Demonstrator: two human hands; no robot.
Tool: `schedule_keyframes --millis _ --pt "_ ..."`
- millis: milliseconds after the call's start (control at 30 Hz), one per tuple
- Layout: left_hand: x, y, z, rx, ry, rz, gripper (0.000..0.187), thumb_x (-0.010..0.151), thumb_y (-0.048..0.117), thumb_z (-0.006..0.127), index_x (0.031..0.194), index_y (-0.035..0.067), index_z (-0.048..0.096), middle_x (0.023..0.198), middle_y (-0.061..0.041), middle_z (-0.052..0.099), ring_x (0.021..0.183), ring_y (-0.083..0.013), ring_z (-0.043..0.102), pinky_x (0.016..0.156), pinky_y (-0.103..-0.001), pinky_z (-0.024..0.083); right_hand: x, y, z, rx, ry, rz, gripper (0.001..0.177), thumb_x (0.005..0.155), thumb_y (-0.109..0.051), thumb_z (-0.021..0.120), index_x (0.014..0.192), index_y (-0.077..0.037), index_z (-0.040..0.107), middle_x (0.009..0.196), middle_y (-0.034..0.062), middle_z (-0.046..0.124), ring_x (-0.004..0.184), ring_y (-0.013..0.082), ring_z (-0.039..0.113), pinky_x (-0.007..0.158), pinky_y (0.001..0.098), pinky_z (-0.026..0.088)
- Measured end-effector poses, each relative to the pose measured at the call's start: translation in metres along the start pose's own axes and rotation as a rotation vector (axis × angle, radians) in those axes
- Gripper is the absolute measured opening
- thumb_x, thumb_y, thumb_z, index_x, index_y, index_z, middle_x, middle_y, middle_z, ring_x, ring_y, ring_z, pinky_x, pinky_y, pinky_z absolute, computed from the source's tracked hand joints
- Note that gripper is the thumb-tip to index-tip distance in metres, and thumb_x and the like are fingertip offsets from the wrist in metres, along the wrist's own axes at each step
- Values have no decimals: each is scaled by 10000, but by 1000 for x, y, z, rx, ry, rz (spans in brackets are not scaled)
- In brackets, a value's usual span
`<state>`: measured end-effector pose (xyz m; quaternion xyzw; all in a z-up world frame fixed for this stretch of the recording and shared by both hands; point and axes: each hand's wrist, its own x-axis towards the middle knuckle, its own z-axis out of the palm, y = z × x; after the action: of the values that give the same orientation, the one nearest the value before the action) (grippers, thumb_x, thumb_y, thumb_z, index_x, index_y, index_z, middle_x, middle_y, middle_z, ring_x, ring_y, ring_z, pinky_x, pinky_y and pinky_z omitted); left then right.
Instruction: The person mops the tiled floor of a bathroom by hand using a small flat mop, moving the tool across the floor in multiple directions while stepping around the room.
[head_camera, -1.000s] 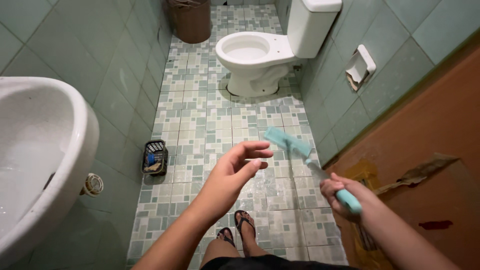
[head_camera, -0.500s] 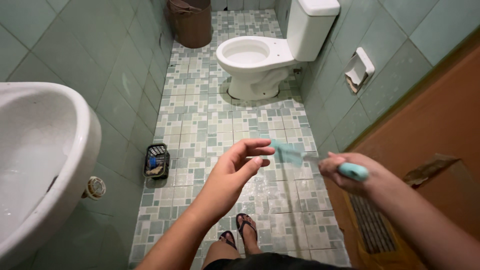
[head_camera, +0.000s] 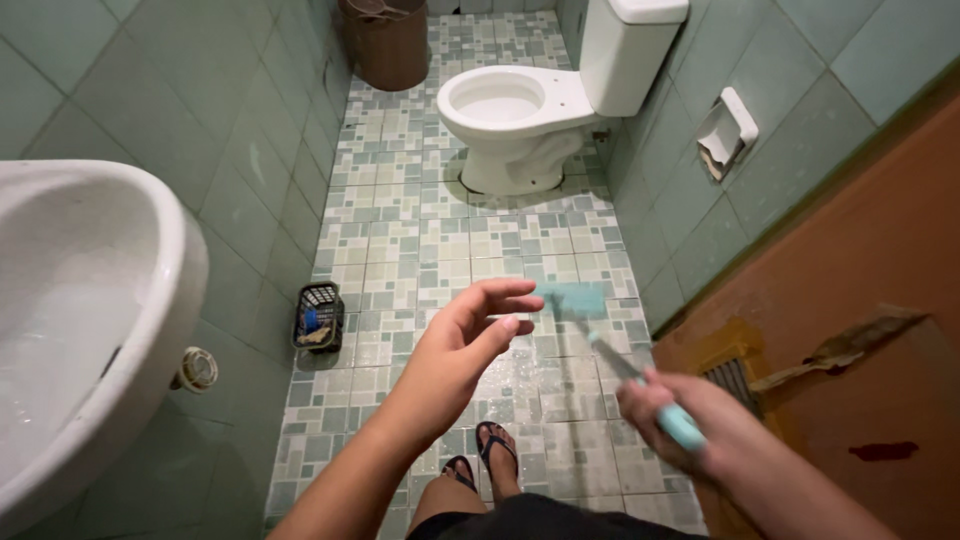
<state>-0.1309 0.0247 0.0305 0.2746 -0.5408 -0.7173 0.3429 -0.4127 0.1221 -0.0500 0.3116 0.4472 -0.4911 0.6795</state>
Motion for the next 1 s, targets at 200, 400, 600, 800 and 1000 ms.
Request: schedule_keyframes --millis 200,400,600,800,1000 --pt "-2 -3 -4 40 24 -25 405 977 164 564 1369 64 589 1280 -73 703 1156 -189 646 1016 -356 491 -52 -2 -3 102 -63 108 278 1038 -290 442 1060 -13 453 729 -20 536 441 20 510 354 143 502" --pt "-6 -3 -4 23 1 17 386 986 158 570 1356 48 589 1292 -74 687 1175 -187 644 1037 -353 498 117 -119 57 81 -243 315 206 1013 -234 534 983 -36 486 773 57 533 490 121 496 400 237 503" --pt "-17 -4 -8 36 41 -12 397 965 139 570 1353 55 591 1279 -69 687 1166 -192 653 1021 -360 504 238 -125 38 -127 -233 66 408 1061 -349 469 1065 58 484 833 109 572 559 132 551 454 211 514" --pt "-15 -17 -5 -35 17 90 400 984 125 564 1372 29 586 1283 -104 692 1192 -186 632 1065 -363 505 115 -2 -18 -137 -304 -32 293 1041 -265 503 847 -64 412 695 19 437 540 118 450 472 244 455" --pt "-15 -20 -9 -55 28 67 401 979 124 568 1368 30 588 1283 -105 694 1159 -194 643 1044 -364 504 -49 15 -2 167 -87 187 332 971 -274 509 1066 44 487 718 6 535 451 43 496 387 175 494"
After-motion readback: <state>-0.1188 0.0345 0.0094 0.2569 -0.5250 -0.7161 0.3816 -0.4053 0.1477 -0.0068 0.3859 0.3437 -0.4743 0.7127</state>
